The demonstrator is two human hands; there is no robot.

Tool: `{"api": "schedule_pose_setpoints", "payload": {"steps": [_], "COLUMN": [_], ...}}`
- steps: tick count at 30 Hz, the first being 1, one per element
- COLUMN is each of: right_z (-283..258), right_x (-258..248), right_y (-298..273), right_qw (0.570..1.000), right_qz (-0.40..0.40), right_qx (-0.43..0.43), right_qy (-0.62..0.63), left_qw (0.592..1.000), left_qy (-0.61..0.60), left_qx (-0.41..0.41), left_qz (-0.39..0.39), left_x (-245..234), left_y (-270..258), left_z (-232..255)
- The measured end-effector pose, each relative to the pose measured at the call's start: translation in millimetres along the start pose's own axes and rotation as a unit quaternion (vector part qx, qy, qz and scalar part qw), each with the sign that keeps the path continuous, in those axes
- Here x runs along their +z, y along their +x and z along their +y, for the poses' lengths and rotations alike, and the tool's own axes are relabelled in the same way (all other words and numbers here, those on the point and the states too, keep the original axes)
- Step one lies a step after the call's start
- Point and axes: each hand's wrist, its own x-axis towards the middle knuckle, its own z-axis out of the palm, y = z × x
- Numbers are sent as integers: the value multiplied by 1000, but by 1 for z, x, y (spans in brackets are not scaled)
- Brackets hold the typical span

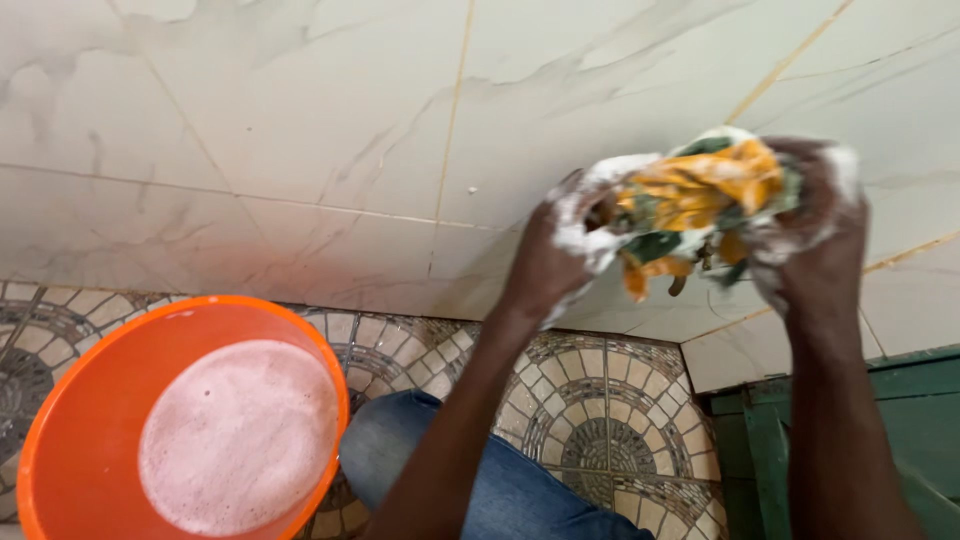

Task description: The person cleans a toilet by scrubbing the water tank with a brush and cloth, rinsing the cloth in a bucket of soapy water, and scrubbing the toilet lid and seat.

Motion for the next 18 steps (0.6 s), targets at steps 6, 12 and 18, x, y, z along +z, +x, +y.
{"api": "schedule_pose_setpoints", "payload": {"steps": [6,12,18], "right_z": [97,152,150], "right_x": [-31,-10,-2], "right_y": [0,-34,-38], "right_qw": [968,958,985], "right_qz": [107,53,-28], "right_qx": [-222,38,137], "right_qy": [-33,-281,-105], "left_qw": [949,912,935], "left_qy": [175,381,351], "left_qx": [244,142,30], "left_qz": [93,55,36], "left_x": [64,94,96], "left_y": [16,15,0], "left_z": [-18,-83,-90]}}
